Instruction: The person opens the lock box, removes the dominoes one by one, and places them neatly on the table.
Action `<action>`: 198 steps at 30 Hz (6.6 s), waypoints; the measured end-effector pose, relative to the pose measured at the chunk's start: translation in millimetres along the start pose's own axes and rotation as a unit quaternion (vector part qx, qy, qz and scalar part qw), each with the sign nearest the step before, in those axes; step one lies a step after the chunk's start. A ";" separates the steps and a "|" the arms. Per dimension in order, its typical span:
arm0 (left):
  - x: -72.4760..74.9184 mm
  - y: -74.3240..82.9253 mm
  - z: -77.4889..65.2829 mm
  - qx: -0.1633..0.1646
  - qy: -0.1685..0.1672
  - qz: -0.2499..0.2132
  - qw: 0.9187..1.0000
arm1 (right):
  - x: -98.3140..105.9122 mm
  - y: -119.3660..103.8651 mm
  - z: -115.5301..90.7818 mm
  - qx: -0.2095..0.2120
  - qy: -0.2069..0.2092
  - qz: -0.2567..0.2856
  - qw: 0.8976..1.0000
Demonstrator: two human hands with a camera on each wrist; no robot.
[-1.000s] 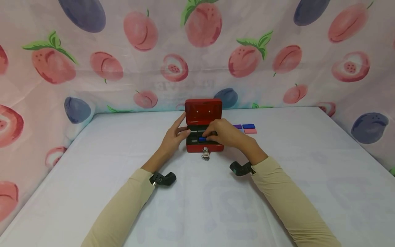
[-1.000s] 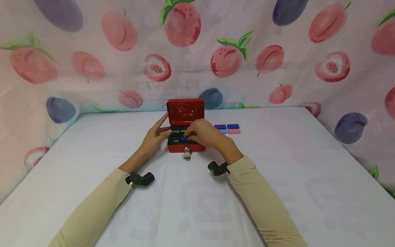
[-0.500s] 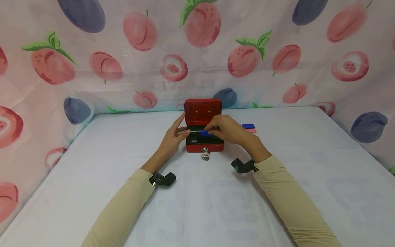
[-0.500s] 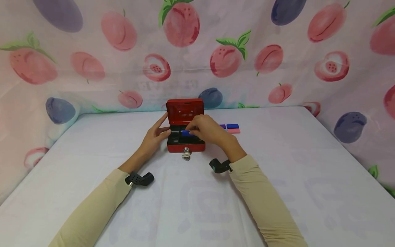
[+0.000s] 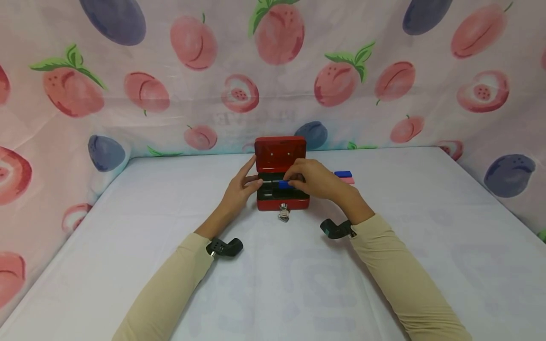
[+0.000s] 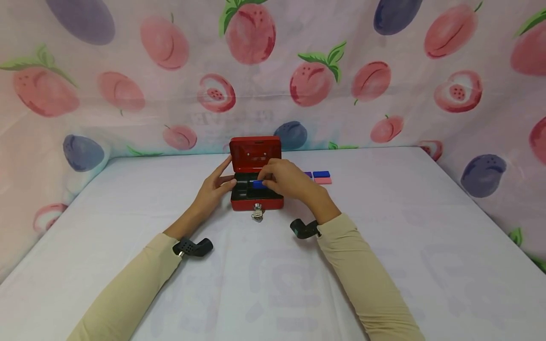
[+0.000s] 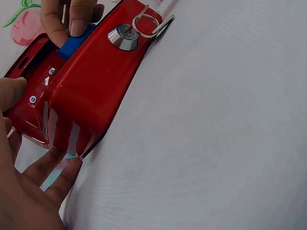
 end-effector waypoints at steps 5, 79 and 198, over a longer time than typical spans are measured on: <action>2.2 -1.8 -0.3 0.000 0.003 0.003 1.000 | -2.4 0.6 1.3 -0.004 -0.010 0.006 1.000; -0.1 -20.2 5.8 0.008 0.002 -0.025 1.000 | 65.9 117.8 -82.9 -0.142 0.029 -0.013 0.989; 0.5 -6.6 1.0 0.005 0.005 -0.020 1.000 | 51.9 136.3 -93.4 -0.161 0.045 -0.034 0.985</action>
Point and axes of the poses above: each hand's wrist, its own z-axis towards the middle knuckle, its own x-axis out of the back of the hand, y = z × x, the point moved 6 cm from there along z, towards the middle knuckle, and after that the axes turned 13 degrees about y, right-handed, at the moved point
